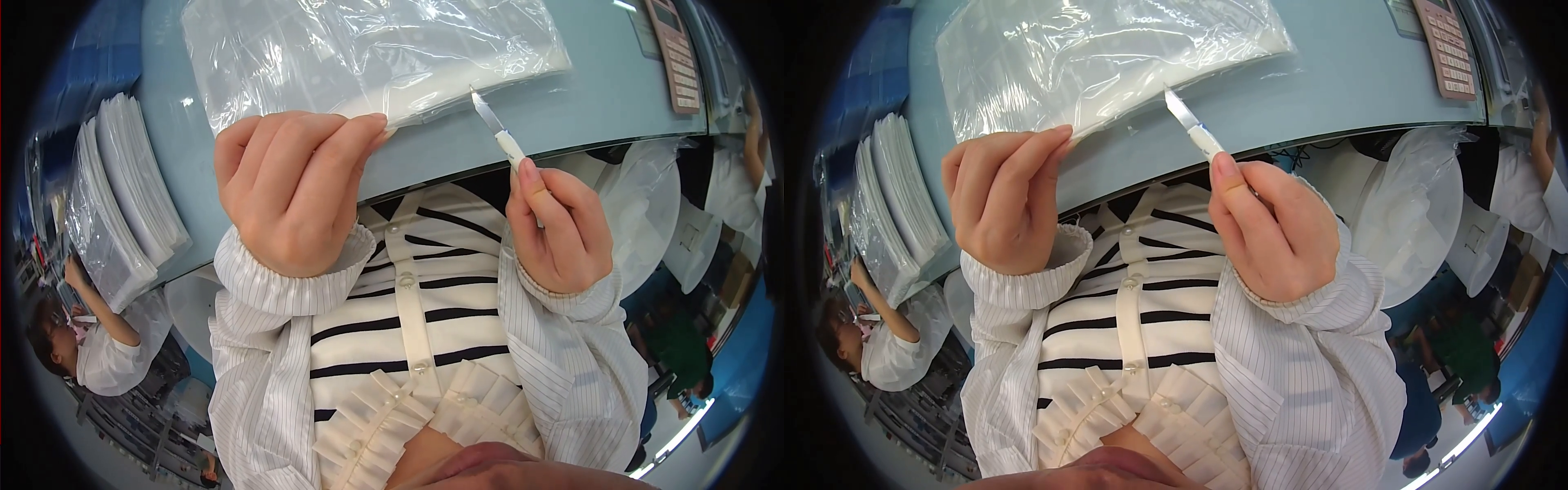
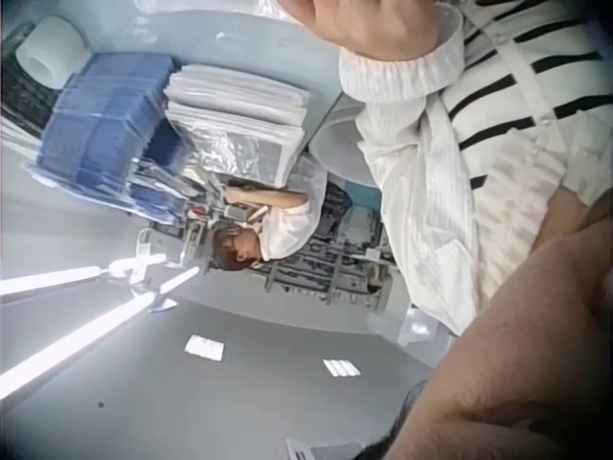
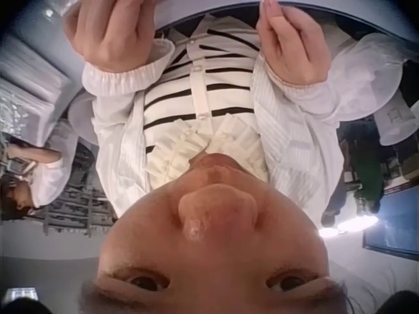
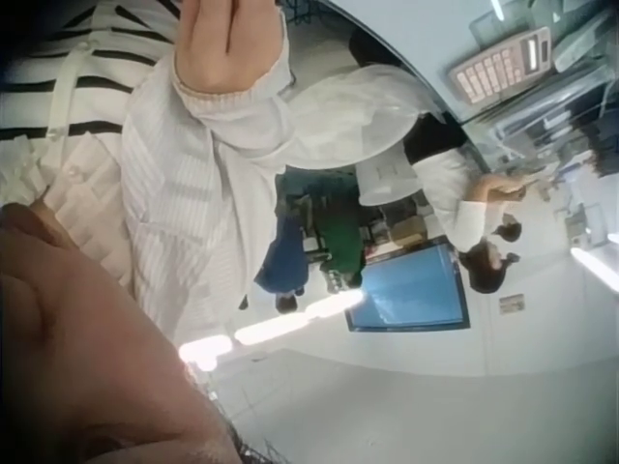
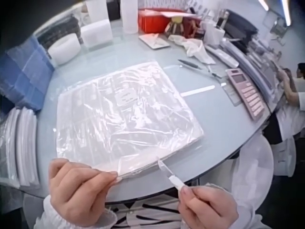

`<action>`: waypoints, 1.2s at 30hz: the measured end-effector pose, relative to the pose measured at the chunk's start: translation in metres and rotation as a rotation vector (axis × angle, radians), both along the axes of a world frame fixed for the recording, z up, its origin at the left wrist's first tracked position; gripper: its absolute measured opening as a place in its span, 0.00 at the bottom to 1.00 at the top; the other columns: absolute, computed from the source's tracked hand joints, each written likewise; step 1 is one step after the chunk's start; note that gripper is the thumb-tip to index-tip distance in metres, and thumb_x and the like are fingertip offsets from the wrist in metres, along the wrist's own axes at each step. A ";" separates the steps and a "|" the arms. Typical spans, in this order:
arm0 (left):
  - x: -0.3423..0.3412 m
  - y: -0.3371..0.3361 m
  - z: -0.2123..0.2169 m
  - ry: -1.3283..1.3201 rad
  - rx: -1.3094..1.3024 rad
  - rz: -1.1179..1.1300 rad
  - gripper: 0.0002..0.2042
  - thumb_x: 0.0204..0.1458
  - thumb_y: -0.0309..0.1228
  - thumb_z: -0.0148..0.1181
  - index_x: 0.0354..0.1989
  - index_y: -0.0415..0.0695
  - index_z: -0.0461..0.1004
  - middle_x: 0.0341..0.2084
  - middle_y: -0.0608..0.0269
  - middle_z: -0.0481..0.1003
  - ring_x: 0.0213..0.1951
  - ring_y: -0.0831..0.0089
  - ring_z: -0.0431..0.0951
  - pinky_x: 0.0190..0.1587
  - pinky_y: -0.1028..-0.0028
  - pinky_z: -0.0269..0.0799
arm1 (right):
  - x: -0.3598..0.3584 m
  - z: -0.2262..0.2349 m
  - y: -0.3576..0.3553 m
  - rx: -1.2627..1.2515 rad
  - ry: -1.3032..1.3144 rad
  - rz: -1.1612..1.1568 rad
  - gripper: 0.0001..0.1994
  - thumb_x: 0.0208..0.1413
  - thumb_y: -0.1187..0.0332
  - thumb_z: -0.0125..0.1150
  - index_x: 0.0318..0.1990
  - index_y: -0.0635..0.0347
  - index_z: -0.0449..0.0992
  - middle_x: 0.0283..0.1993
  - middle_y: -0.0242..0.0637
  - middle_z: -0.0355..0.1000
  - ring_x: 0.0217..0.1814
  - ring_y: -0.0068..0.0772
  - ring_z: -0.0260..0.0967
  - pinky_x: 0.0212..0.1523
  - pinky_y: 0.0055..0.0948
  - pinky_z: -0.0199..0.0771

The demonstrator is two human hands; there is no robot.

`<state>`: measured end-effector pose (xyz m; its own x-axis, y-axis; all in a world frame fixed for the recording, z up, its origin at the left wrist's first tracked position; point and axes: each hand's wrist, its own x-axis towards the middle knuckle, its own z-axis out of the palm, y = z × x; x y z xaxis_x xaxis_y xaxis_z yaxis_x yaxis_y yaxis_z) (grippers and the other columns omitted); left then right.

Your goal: Packaging component sheets into plastic bags, applying handwritten labels, and using a calculator to verify counts.

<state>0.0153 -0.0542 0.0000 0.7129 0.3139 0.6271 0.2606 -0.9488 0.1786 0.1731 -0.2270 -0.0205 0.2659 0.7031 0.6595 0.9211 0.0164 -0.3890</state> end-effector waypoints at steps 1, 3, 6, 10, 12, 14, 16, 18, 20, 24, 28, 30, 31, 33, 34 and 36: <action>0.000 0.000 0.000 -0.004 -0.002 0.000 0.10 0.34 0.25 0.72 0.29 0.45 0.81 0.20 0.71 0.74 0.24 0.76 0.74 0.35 0.76 0.64 | -0.001 0.000 0.000 0.003 0.007 -0.006 0.11 0.38 0.86 0.70 0.33 0.73 0.79 0.29 0.41 0.72 0.21 0.30 0.67 0.19 0.19 0.65; 0.000 0.000 0.000 -0.008 -0.004 -0.004 0.10 0.34 0.25 0.72 0.29 0.45 0.81 0.20 0.71 0.74 0.24 0.76 0.74 0.36 0.76 0.64 | -0.002 0.000 0.001 0.007 0.013 -0.014 0.11 0.38 0.86 0.70 0.33 0.73 0.79 0.29 0.41 0.72 0.21 0.30 0.67 0.19 0.19 0.65; -0.001 -0.002 0.001 -0.007 -0.031 -0.010 0.10 0.36 0.23 0.71 0.31 0.44 0.81 0.21 0.70 0.75 0.24 0.75 0.74 0.36 0.76 0.64 | -0.002 -0.002 0.004 0.019 0.021 -0.020 0.11 0.39 0.86 0.70 0.33 0.73 0.79 0.29 0.41 0.72 0.21 0.30 0.67 0.19 0.20 0.65; -0.001 -0.004 0.005 0.025 -0.070 -0.003 0.10 0.38 0.22 0.70 0.32 0.44 0.81 0.23 0.69 0.76 0.25 0.75 0.74 0.37 0.76 0.64 | -0.001 -0.005 0.012 0.050 0.026 -0.005 0.11 0.39 0.86 0.70 0.33 0.74 0.78 0.28 0.41 0.71 0.21 0.30 0.66 0.19 0.20 0.65; 0.000 0.000 0.000 0.009 -0.050 -0.015 0.10 0.37 0.23 0.71 0.32 0.45 0.81 0.22 0.71 0.75 0.24 0.76 0.73 0.36 0.77 0.62 | 0.001 -0.006 0.012 0.045 0.017 -0.011 0.11 0.39 0.86 0.70 0.33 0.74 0.78 0.28 0.41 0.71 0.21 0.30 0.67 0.19 0.20 0.65; 0.000 0.000 0.001 -0.013 -0.016 -0.023 0.11 0.36 0.25 0.72 0.32 0.46 0.81 0.21 0.72 0.74 0.23 0.78 0.73 0.35 0.77 0.60 | 0.000 -0.004 0.008 0.029 -0.012 -0.062 0.11 0.39 0.86 0.70 0.33 0.73 0.78 0.29 0.41 0.71 0.21 0.30 0.67 0.20 0.20 0.65; -0.001 0.000 0.001 0.003 -0.017 -0.009 0.11 0.36 0.24 0.72 0.31 0.46 0.81 0.21 0.72 0.74 0.23 0.78 0.72 0.35 0.78 0.60 | 0.006 -0.003 0.005 0.023 -0.028 -0.109 0.11 0.40 0.86 0.70 0.33 0.72 0.79 0.29 0.40 0.71 0.21 0.30 0.67 0.20 0.20 0.66; -0.001 0.001 0.000 0.005 -0.023 -0.010 0.11 0.36 0.24 0.72 0.31 0.46 0.81 0.21 0.72 0.74 0.23 0.78 0.72 0.35 0.78 0.59 | 0.013 -0.005 0.001 0.013 -0.042 -0.154 0.11 0.40 0.85 0.70 0.34 0.71 0.79 0.30 0.40 0.71 0.22 0.30 0.68 0.21 0.20 0.67; 0.000 0.001 0.001 0.005 -0.030 -0.014 0.11 0.36 0.24 0.72 0.31 0.46 0.81 0.21 0.72 0.74 0.23 0.78 0.72 0.35 0.77 0.59 | 0.019 -0.006 -0.006 -0.041 -0.001 -0.165 0.12 0.42 0.87 0.69 0.37 0.70 0.80 0.33 0.39 0.73 0.28 0.26 0.70 0.27 0.18 0.71; 0.000 0.000 0.002 0.009 -0.025 -0.002 0.11 0.37 0.25 0.72 0.31 0.46 0.81 0.21 0.72 0.74 0.23 0.78 0.72 0.35 0.78 0.59 | 0.022 -0.010 -0.007 -0.013 -0.042 -0.197 0.12 0.42 0.83 0.70 0.37 0.68 0.79 0.33 0.38 0.72 0.26 0.28 0.70 0.24 0.19 0.69; 0.001 -0.002 0.002 0.004 -0.031 0.016 0.10 0.37 0.25 0.72 0.31 0.47 0.81 0.20 0.72 0.74 0.23 0.77 0.72 0.35 0.77 0.59 | 0.022 -0.010 -0.010 -0.026 -0.018 -0.207 0.12 0.42 0.83 0.70 0.37 0.68 0.80 0.33 0.37 0.72 0.26 0.28 0.70 0.24 0.18 0.69; 0.001 -0.003 0.003 0.008 -0.034 0.023 0.10 0.37 0.25 0.72 0.30 0.47 0.81 0.20 0.72 0.74 0.23 0.77 0.72 0.35 0.77 0.60 | 0.022 -0.009 -0.012 -0.039 -0.011 -0.209 0.12 0.42 0.83 0.70 0.37 0.68 0.80 0.33 0.37 0.72 0.26 0.28 0.70 0.24 0.18 0.69; 0.001 -0.003 0.003 0.012 -0.037 0.032 0.10 0.37 0.25 0.72 0.30 0.47 0.81 0.21 0.72 0.74 0.23 0.77 0.73 0.35 0.78 0.60 | 0.023 -0.009 -0.013 -0.030 -0.020 -0.213 0.12 0.43 0.83 0.70 0.37 0.68 0.80 0.33 0.37 0.72 0.26 0.28 0.70 0.24 0.18 0.69; 0.002 -0.004 0.003 0.009 -0.040 0.031 0.10 0.37 0.25 0.72 0.30 0.47 0.81 0.21 0.72 0.74 0.24 0.77 0.73 0.36 0.78 0.60 | 0.025 -0.009 -0.015 -0.021 -0.030 -0.217 0.12 0.43 0.83 0.70 0.37 0.68 0.80 0.33 0.37 0.72 0.26 0.28 0.70 0.24 0.18 0.69; 0.002 -0.004 0.003 0.008 -0.044 0.032 0.10 0.37 0.25 0.72 0.30 0.47 0.81 0.21 0.72 0.74 0.24 0.77 0.73 0.36 0.78 0.61 | 0.025 -0.008 -0.017 -0.044 -0.001 -0.260 0.11 0.43 0.83 0.70 0.37 0.68 0.80 0.33 0.37 0.72 0.26 0.27 0.70 0.24 0.18 0.69; 0.001 -0.003 0.004 0.012 -0.040 0.032 0.10 0.37 0.25 0.72 0.30 0.47 0.81 0.21 0.72 0.74 0.24 0.77 0.73 0.36 0.78 0.61 | 0.028 -0.009 -0.019 -0.067 0.028 -0.303 0.11 0.43 0.84 0.70 0.37 0.68 0.80 0.33 0.37 0.72 0.26 0.27 0.70 0.24 0.18 0.69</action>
